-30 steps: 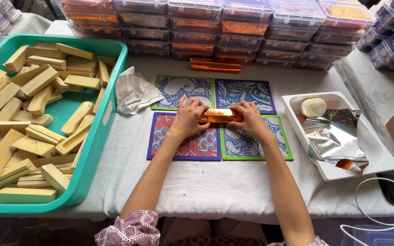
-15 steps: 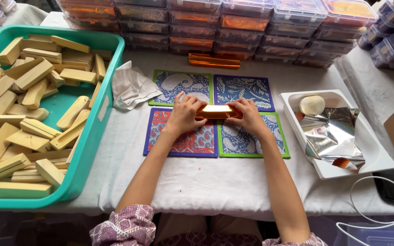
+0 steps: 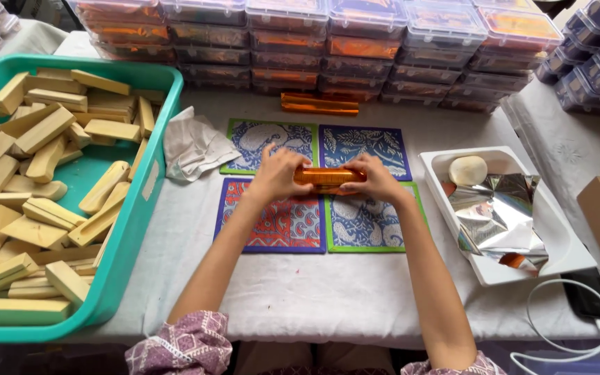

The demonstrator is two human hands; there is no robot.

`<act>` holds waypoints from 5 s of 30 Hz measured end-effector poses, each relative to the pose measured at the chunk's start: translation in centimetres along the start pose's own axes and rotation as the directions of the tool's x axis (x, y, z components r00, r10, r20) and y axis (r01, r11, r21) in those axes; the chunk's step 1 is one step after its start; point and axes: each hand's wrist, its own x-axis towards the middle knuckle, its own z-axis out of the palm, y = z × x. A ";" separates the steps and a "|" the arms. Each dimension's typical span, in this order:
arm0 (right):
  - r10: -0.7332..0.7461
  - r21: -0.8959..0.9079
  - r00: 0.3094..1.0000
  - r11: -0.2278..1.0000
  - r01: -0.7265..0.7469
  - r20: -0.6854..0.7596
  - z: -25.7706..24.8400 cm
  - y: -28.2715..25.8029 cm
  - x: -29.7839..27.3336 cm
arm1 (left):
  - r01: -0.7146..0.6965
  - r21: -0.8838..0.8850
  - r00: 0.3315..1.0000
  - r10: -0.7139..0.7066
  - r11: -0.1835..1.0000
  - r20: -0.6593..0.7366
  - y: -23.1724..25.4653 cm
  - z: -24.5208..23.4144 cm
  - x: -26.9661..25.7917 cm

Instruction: The person picks up small wooden blocks from a green tray and wraps them in shiny orange foil. They also wipe the blocks with a white cloth before wrapping. The wrapped blocks are placed on a stack of similar items.

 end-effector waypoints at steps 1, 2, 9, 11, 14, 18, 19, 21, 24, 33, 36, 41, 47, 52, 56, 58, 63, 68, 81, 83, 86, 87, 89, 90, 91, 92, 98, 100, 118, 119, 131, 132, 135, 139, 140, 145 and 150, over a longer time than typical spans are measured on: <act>-0.001 -0.002 1.000 1.000 0.001 -0.003 0.3 0.6 0.0 | -0.002 0.001 1.000 0.002 1.000 -0.002 0.2 -0.1 -0.2; 0.019 0.006 1.000 1.000 -0.019 -0.010 0.7 1.2 0.0 | 0.060 -0.067 0.998 -0.060 0.996 0.009 0.4 -0.1 -0.4; 0.018 0.181 0.987 0.983 0.012 -0.163 1.3 0.7 -0.4 | 0.271 -0.343 0.963 -0.254 0.899 0.093 0.6 -1.0 -1.1; 0.031 0.214 0.983 0.977 0.009 -0.182 1.4 0.7 -0.4 | 0.238 -0.315 0.971 -0.233 0.919 0.055 -0.7 0.8 -1.3; 0.041 0.206 0.973 0.979 0.007 -0.228 1.5 0.8 -0.3 | 0.143 -0.239 0.984 -0.164 0.960 -0.069 -1.5 2.4 -1.3; -0.018 0.068 0.954 0.997 0.040 -0.299 2.4 1.7 -0.2 | 0.019 -0.188 0.965 -0.067 0.982 -0.253 -0.3 1.3 -1.7; -0.014 0.069 0.955 0.997 0.036 -0.297 2.5 1.6 -0.4 | 0.020 -0.192 0.966 -0.069 0.981 -0.250 -0.3 1.7 -1.8; -0.013 0.045 0.953 0.999 0.028 -0.304 2.4 1.4 -0.5 | -0.097 -0.100 0.951 0.062 0.990 -0.304 -0.3 2.1 -1.6; -0.016 0.041 0.952 0.999 0.030 -0.305 2.3 1.6 -0.4 | -0.159 0.031 0.943 0.161 0.987 -0.293 -0.1 1.7 -1.6; 0.131 0.250 0.975 0.965 -0.083 -0.181 0.4 2.5 -1.4 | -0.315 0.170 0.860 0.357 0.934 -0.364 0.6 2.0 -1.4; 0.286 0.298 0.952 0.923 -0.244 -0.107 0.3 0.7 -1.6 | -0.349 0.267 0.834 0.428 0.898 -0.348 1.4 1.5 -1.7; 0.123 -0.156 0.944 0.972 -0.177 -0.305 0.2 -1.3 -2.0 | -0.308 0.229 0.865 0.372 0.924 -0.336 1.8 1.3 -1.7; -0.303 -0.342 0.848 0.927 0.156 -0.435 0.5 -1.8 -1.8 | -0.282 0.169 0.867 0.326 0.944 -0.376 1.9 1.5 -1.4; -0.348 -0.316 0.850 0.921 0.230 -0.396 0.6 -2.4 -2.0 | -0.261 0.114 0.887 0.285 0.958 -0.364 2.3 1.4 -1.6; -0.310 -0.363 0.904 0.912 0.193 -0.296 -0.7 -4.6 -2.6 | -0.254 0.099 0.895 0.273 0.962 -0.353 2.1 1.7 -1.5; -0.292 -0.368 0.921 0.911 0.185 -0.259 -1.2 -5.5 -2.7 | -0.259 0.110 0.890 0.282 0.960 -0.359 2.2 1.6 -1.4; -0.386 -0.452 0.877 0.862 0.232 -0.286 -0.1 -3.6 -2.4 | -0.226 0.223 0.875 0.298 0.948 -0.381 1.5 3.2 -1.3; -0.321 -0.407 0.891 0.896 0.177 -0.321 1.1 -1.9 -1.9 | -0.228 0.286 0.898 0.314 0.931 -0.308 1.3 2.4 -1.3; -0.312 -0.443 0.918 0.878 0.181 -0.244 1.0 -2.0 -1.5 | -0.158 0.388 0.917 0.281 0.908 -0.284 1.3 2.3 -1.3; -0.298 -0.406 0.925 0.895 0.185 -0.237 0.7 -2.0 -0.7 | -0.159 0.392 0.921 0.279 0.906 -0.272 1.1 1.3 -1.0; -0.262 -0.347 0.941 0.921 0.178 -0.212 -1.3 -2.3 1.8 | -0.160 0.397 0.923 0.280 0.904 -0.264 -0.2 0.3 1.5; -0.231 -0.312 0.955 0.936 0.165 -0.187 -2.0 -2.3 2.7 | -0.159 0.395 0.927 0.274 0.905 -0.255 -0.9 0.2 2.5; -0.240 -0.340 0.950 0.926 0.163 -0.198 -3.6 -2.6 5.4 | -0.143 0.401 0.919 0.272 0.905 -0.286 -2.1 -0.7 5.1; -0.243 -0.364 0.948 0.918 0.157 -0.205 -4.4 -2.6 6.9 | -0.127 0.402 0.912 0.267 0.907 -0.313 -2.7 -0.9 6.4; -0.248 -0.367 0.947 0.916 0.160 -0.206 -4.5 -2.5 7.9 | -0.126 0.405 0.910 0.268 0.906 -0.317 -3.3 -0.7 7.4; -0.272 -0.414 0.932 0.897 0.156 -0.239 -4.5 -2.3 9.0 | -0.092 0.404 0.904 0.247 0.910 -0.349 -4.0 -0.5 8.5; -0.284 -0.550 0.918 0.830 0.090 -0.278 -2.0 2.5 14.5 | 0.020 0.394 0.898 0.157 0.919 -0.410 -8.0 4.7 12.2; -0.254 -0.572 0.936 0.817 0.072 -0.245 0.0 3.9 15.0 | 0.046 0.377 0.914 0.113 0.925 -0.391 -9.1 6.7 12.0; -0.287 -0.468 0.841 0.883 0.046 -0.458 3.9 4.8 13.9 | 0.145 0.358 0.928 -0.001 0.923 -0.373 -8.7 8.3 11.2; -0.296 -0.471 0.839 0.881 0.054 -0.457 3.8 4.7 13.8 | 0.152 0.341 0.925 -0.012 0.928 -0.380 -8.7 8.3 11.2; -0.270 -0.454 0.857 0.890 0.048 -0.439 3.7 4.2 13.8 | 0.187 0.198 0.913 -0.096 0.962 -0.397 -9.1 8.1 11.0; -0.282 -0.449 0.850 0.892 0.061 -0.445 3.7 3.9 13.8 | 0.191 0.198 0.910 -0.097 0.961 -0.404 -9.0 7.9 10.8; -0.328 -0.414 0.796 0.904 0.108 -0.510 2.6 2.2 13.7 | 0.180 0.164 0.911 -0.102 0.970 -0.400 -8.9 7.4 10.9; -0.331 -0.280 0.650 0.942 0.185 -0.684 0.4 -2.6 13.3 | 0.188 0.150 0.917 -0.119 0.971 -0.381 -8.8 7.5 10.9; -0.302 -0.186 0.571 0.949 0.253 -0.764 -0.5 -4.5 13.0 | 0.188 0.147 0.918 -0.121 0.971 -0.377 -8.8 7.5 10.9; -0.175 0.151 0.493 0.820 0.552 -0.852 -5.7 -12.1 8.7 | 0.181 0.121 0.919 -0.124 0.976 -0.375 -8.8 6.9 10.8; -0.438 0.694 0.740 0.299 0.655 -0.510 -9.3 -17.0 0.7 | 0.135 0.103 0.913 -0.083 0.986 -0.400 -8.6 6.6 10.7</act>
